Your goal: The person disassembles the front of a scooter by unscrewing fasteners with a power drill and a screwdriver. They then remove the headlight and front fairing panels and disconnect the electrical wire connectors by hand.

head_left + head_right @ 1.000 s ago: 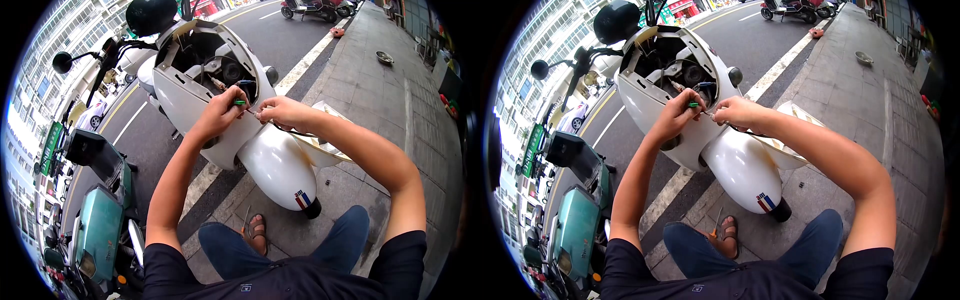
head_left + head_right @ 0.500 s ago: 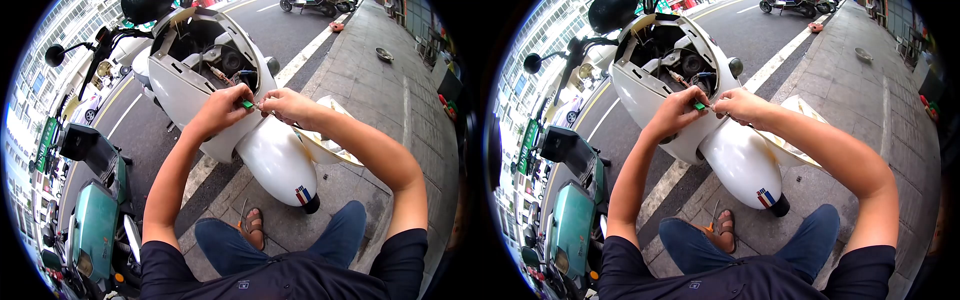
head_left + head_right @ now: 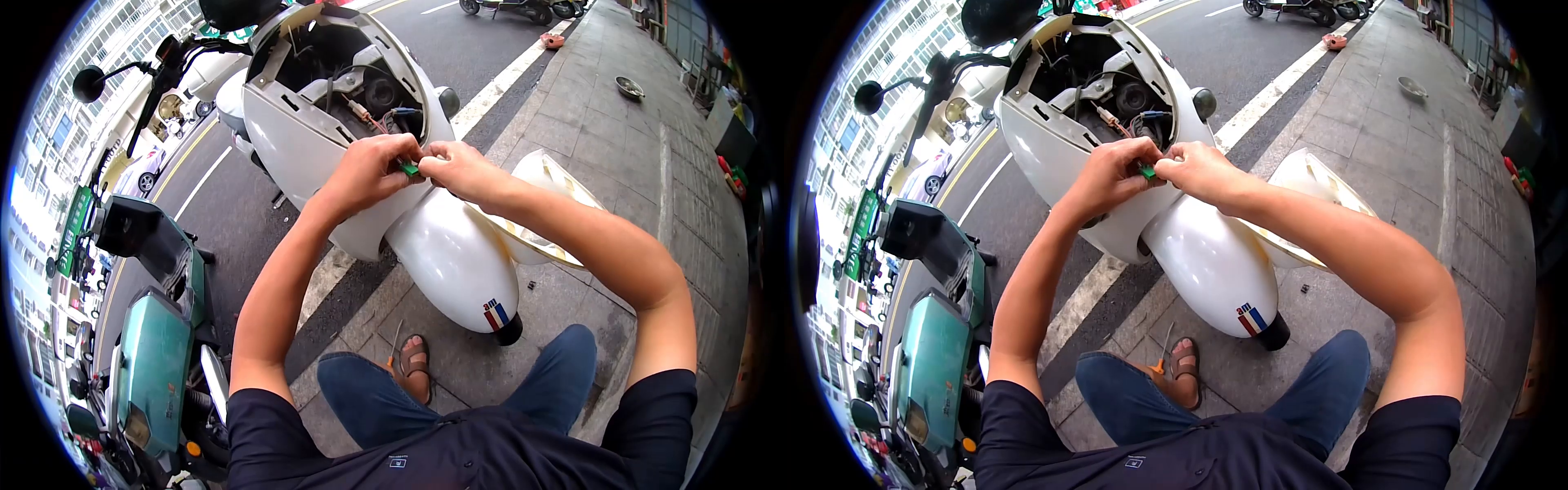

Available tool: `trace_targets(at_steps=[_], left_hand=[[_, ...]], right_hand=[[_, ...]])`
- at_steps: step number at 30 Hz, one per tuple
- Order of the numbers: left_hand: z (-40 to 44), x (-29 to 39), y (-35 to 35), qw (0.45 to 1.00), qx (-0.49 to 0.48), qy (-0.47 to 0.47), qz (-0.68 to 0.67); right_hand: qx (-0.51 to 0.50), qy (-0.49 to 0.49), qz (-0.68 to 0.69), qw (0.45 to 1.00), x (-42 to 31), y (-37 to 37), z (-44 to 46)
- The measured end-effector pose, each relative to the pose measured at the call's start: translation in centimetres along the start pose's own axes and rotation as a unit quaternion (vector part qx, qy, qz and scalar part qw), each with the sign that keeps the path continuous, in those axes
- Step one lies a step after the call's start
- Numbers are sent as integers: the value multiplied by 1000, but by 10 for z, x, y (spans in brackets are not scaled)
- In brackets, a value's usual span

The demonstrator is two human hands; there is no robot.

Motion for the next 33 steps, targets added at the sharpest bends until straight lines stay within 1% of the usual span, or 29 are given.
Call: trace_targets(at_steps=[3, 4, 5, 6, 7, 8, 9, 10, 13, 15, 17, 19, 20, 22, 23, 24, 26, 28, 29, 30, 31, 32, 33], left_hand=[[-1, -3, 0, 1000, 3, 9, -22], [0, -3, -3, 1000, 6, 9, -21], [-1, -3, -7, 1000, 1, 16, 1], [-2, -4, -9, 1000, -1, 21, 21], [0, -5, -9, 1000, 6, 20, 19], [2, -7, -7, 1000, 10, 15, -15], [3, -6, -4, 999, 8, 12, -50], [5, -5, -3, 1000, -7, 0, -15], [-1, -3, 3, 1000, 25, -4, 9], [-12, 2, 6, 996, 67, 22, -56], [-25, 8, 8, 993, 102, 20, -48], [-42, 11, 5, 989, 139, 38, 36], [-52, 8, 5, 985, 168, 27, 22], [-74, 1, -2, 983, 180, -15, 29], [-89, -12, -5, 980, 195, -45, 8], [-105, -33, -7, 972, 210, -67, -85], [-128, -42, -16, 971, 211, -74, -87], [-149, -41, -13, 957, 235, -137, -98], [-158, -43, -9, 957, 231, -139, -102], [-169, -47, -3, 953, 223, -159, -133], [-179, -51, 3, 946, 215, -178, -163], [-188, -54, 10, 946, 216, -178, -165], [-198, -57, 17, 939, 220, -201, -172]], right_hand=[[7, 4, -26, 1000, -1, 0, -3], [33, -1, -28, 999, 0, -3, -9], [60, -5, -29, 998, 1, -6, -16], [58, -6, -31, 998, 2, -12, -26], [50, 10, 7, 999, 4, -23, -38], [42, 30, 47, 998, 6, -32, -49], [40, 37, 57, 997, 6, -39, -56], [44, 45, 68, 996, 8, -49, -63], [85, 66, 152, 983, 25, -95, -76], [120, 77, 202, 969, 44, -128, -86], [146, 78, 226, 960, 68, -150, -101], [175, 90, 234, 952, 91, -164, -114], [189, 92, 234, 949, 100, -168, -121], [213, 108, 235, 942, 123, -177, -133], [229, 115, 226, 940, 135, -183, -138], [243, 120, 215, 938, 148, -191, -141], [262, 132, 208, 933, 182, -205, -147], [324, 140, 173, 919, 211, -213, -154], [345, 134, 164, 915, 222, -216, -161], [344, 138, 163, 914, 240, -218, -165], [377, 150, 142, 903, 257, -220, -167], [408, 162, 120, 890, 279, -223, -169], [441, 169, 76, 878, 305, -227, -172]])
Point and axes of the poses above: each hand's wrist, its own z-axis towards the middle knuckle, its own y-axis out of the palm, x = y × z, the point moved 1 cm from there along z, towards the middle knuckle, and after that the axes turned 1 degree about -y, right-handed, at the moved point
